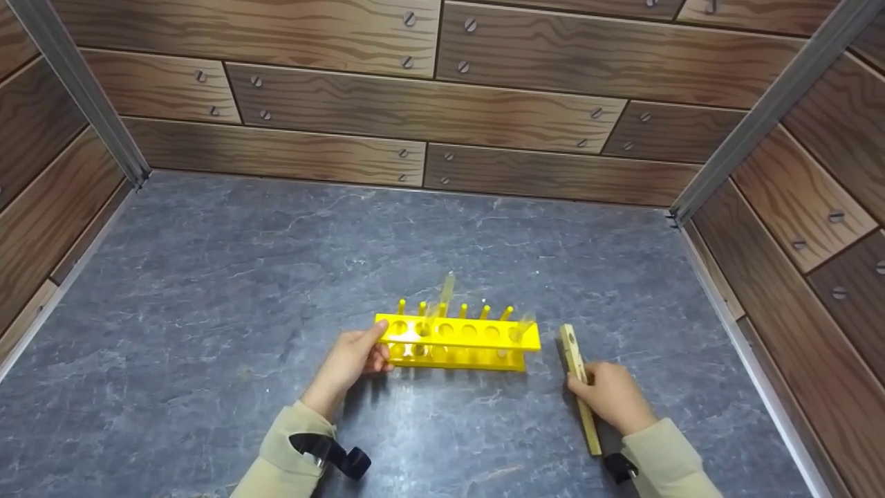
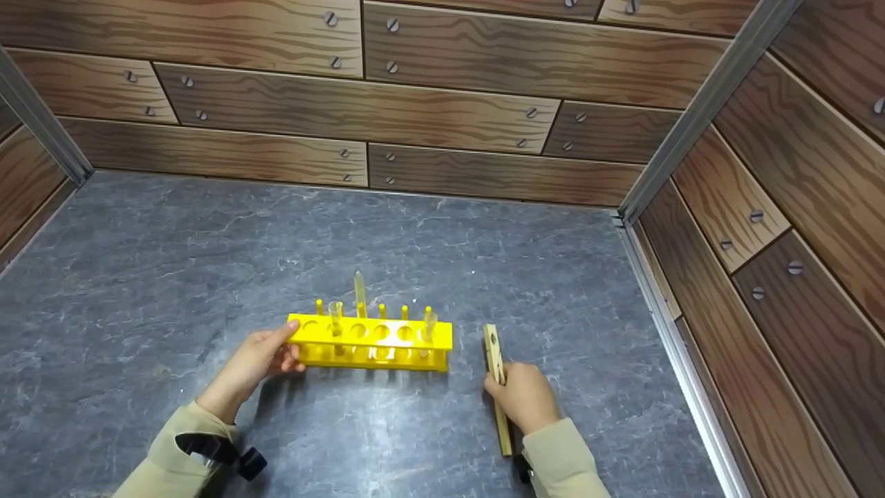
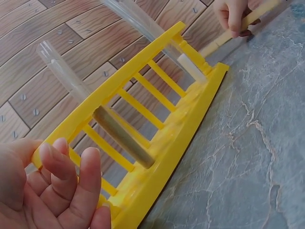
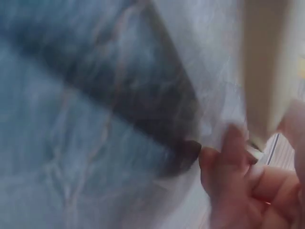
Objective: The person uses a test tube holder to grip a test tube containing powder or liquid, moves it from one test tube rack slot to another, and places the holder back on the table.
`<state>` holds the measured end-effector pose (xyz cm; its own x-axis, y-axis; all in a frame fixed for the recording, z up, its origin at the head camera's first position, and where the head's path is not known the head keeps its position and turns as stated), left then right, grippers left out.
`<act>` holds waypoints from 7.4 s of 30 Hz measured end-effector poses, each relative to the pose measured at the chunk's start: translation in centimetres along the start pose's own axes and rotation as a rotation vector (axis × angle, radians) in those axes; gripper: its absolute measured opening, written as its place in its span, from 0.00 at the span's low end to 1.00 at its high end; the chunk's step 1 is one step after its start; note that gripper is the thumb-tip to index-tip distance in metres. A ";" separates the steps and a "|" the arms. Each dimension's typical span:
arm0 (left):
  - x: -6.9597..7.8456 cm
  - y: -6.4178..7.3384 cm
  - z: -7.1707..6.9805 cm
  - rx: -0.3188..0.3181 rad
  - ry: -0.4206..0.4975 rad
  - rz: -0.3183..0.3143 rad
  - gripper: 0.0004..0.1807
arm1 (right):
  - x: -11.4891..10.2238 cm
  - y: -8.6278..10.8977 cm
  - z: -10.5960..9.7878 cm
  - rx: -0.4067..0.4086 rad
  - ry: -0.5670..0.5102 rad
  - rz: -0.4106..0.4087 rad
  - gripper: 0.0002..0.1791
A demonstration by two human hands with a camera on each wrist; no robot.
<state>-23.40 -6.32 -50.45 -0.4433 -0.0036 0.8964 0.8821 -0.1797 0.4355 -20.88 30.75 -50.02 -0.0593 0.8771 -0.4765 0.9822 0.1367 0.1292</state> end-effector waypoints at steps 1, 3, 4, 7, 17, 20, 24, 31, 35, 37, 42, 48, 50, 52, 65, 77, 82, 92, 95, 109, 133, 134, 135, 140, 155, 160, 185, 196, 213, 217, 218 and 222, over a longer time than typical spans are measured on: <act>0.0 0.0 0.0 -0.005 -0.002 0.003 0.24 | -0.1 0.0 -0.2 0.026 -0.011 -0.005 0.11; 0.1 0.0 0.0 -0.014 -0.004 0.006 0.24 | -0.4 0.1 -0.7 0.081 -0.025 -0.023 0.10; 0.1 0.0 0.0 -0.018 -0.005 0.007 0.24 | -0.6 0.2 -0.9 0.105 -0.030 -0.033 0.09; 0.1 0.1 0.1 -0.024 -0.002 0.006 0.24 | -0.6 0.4 -1.2 0.146 -0.035 -0.059 0.09; 0.0 -0.1 0.0 -0.007 -0.009 -0.001 0.24 | -0.3 0.6 -1.4 0.200 0.048 -0.124 0.16; 0.0 -0.1 0.1 -0.015 -0.012 0.002 0.24 | -0.2 0.8 -1.4 0.191 0.063 -0.110 0.15; -0.1 -0.1 0.0 -0.006 -0.006 0.001 0.25 | -0.2 1.0 -1.2 0.140 0.098 -0.089 0.14; 0.2 0.2 0.0 -0.010 0.000 -0.014 0.24 | -0.7 1.5 -1.5 0.158 0.163 -0.128 0.17; 1.2 1.4 0.3 -0.018 -0.012 -0.024 0.24 | -1.0 1.7 -1.8 0.171 0.179 -0.154 0.17; 1.8 2.1 0.5 -0.020 -0.017 -0.020 0.24 | -1.1 1.9 -1.9 0.176 0.195 -0.163 0.16; 2.4 2.6 0.7 -0.028 -0.012 0.001 0.24 | -1.2 2.0 -2.1 0.160 0.215 -0.157 0.15; 1.7 1.9 0.5 -0.024 -0.005 -0.008 0.24 | -1.5 2.2 -2.6 0.153 0.218 -0.151 0.15; 1.1 1.2 0.3 -0.020 -0.005 -0.012 0.24 | -1.8 2.3 -2.9 0.160 0.222 -0.160 0.15; 0.5 0.7 0.1 -0.017 -0.005 -0.014 0.25 | -2.1 2.5 -3.2 0.169 0.226 -0.172 0.15; -0.1 -0.1 0.1 -0.006 0.015 0.003 0.24 | -3.4 3.3 -4.4 0.191 0.230 -0.196 0.14; 0.0 0.0 0.2 -0.014 0.036 0.005 0.25 | -4.2 3.6 -5.0 0.186 0.184 -0.189 0.14; -0.1 0.0 0.1 -0.008 0.026 0.008 0.25 | -4.5 3.8 -5.3 0.186 0.188 -0.181 0.15; 0.0 0.1 0.1 -0.002 0.019 0.014 0.24 | -5.3 4.1 -5.8 0.192 0.217 -0.191 0.15; -0.1 0.0 0.0 -0.009 0.016 0.013 0.24 | -5.7 4.3 -6.0 0.203 0.219 -0.201 0.15; -0.2 0.0 0.0 -0.007 0.032 0.008 0.24 | -6.4 4.5 -6.4 0.180 0.219 -0.190 0.14; -0.2 -0.1 0.0 0.006 0.013 0.004 0.25 | -8.6 5.2 -7.3 0.189 0.250 -0.244 0.14; -0.2 -0.1 0.0 0.006 0.012 -0.001 0.25 | -8.7 5.2 -7.3 0.189 0.252 -0.245 0.15; -0.2 -0.1 -0.1 0.005 0.010 -0.007 0.25 | -8.7 5.2 -7.3 0.190 0.254 -0.247 0.15; 0.5 0.6 0.1 -0.011 -0.006 -0.019 0.25 | -9.1 5.2 -7.4 0.191 0.257 -0.250 0.15; 1.4 1.6 0.5 -0.038 0.003 -0.019 0.24 | -10.2 5.3 -7.9 0.205 0.234 -0.270 0.14; 0.1 0.2 0.1 -0.030 0.013 -0.015 0.25 | -10.7 5.4 -8.1 0.204 0.241 -0.280 0.14; -0.4 0.0 -0.1 -0.012 0.003 0.002 0.25 | -12.4 4.8 -7.7 0.135 0.241 -0.283 0.15; 1.4 1.5 0.5 -0.047 0.006 0.010 0.24 | -13.2 4.3 -7.5 0.118 0.248 -0.286 0.14; -0.2 -0.2 0.1 -0.029 0.002 0.014 0.25 | -14.0 3.8 -7.2 0.098 0.221 -0.295 0.15; 0.6 0.4 0.3 -0.042 -0.002 0.010 0.25 | -14.1 3.7 -7.1 0.090 0.218 -0.287 0.14; 0.9 0.6 0.3 -0.044 -0.004 0.011 0.24 | -14.2 3.6 -7.1 0.086 0.218 -0.287 0.14; 2.2 1.7 0.6 -0.041 -0.011 0.021 0.24 | -14.3 3.4 -7.1 0.085 0.223 -0.297 0.15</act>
<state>-22.73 -6.04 -47.68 -0.4232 0.0029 0.9061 0.8837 -0.2196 0.4134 -17.95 21.92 -36.59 -0.3714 0.8852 -0.2803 0.9273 0.3690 -0.0631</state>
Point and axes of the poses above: each hand's wrist, its own y-axis away from the middle knuckle, its own z-axis out of the palm, x = y × z, the point moved 8 cm from there along -y, towards the middle knuckle, and after that the axes turned 12 degrees about -z, right-handed, at the moved point
